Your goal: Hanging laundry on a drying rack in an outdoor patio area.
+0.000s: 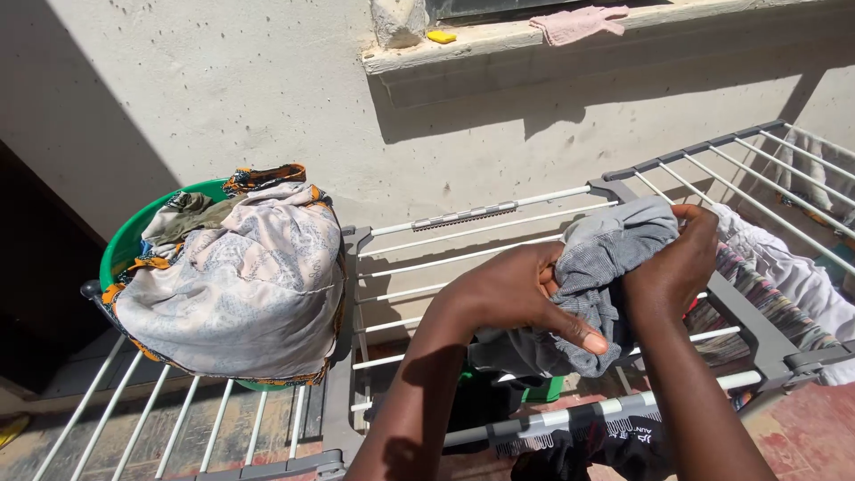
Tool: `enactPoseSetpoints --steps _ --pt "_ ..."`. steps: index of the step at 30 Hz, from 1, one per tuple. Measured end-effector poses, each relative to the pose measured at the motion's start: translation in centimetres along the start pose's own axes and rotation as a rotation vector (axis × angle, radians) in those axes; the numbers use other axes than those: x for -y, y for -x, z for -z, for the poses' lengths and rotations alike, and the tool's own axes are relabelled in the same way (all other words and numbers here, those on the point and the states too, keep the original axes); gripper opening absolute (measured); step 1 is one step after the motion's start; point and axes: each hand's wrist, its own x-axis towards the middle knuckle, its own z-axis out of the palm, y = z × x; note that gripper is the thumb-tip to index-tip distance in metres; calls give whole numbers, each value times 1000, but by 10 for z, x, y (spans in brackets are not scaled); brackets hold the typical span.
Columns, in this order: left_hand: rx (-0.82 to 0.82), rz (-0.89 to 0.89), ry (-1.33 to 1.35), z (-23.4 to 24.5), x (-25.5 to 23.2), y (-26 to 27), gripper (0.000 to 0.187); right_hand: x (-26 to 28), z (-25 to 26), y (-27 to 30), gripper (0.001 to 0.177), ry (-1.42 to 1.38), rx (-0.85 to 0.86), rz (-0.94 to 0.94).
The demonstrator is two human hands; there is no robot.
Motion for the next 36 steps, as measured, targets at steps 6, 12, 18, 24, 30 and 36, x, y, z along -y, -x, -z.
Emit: enactPoseSetpoints --steps 6,12,18,24,30,36 --pt "-904 110 -228 -37 -12 -30 32 -34 14 -48 65 -25 674 -544" --pt "-1321 255 781 -10 -14 -50 28 -64 48 -67 95 -698 1049 -822" --pt "-1181 23 1074 16 49 -70 28 -76 29 -26 86 -524 1566 -912" --pt "-1146 326 462 -22 -34 -71 39 -38 5 -4 47 -1107 1166 -1118" --pt "-1234 326 126 -4 -26 -55 47 -22 -12 -58 33 -1453 837 -975" --pt "-1236 -159 174 22 -26 -53 44 12 -28 -112 53 -1049 615 -461"
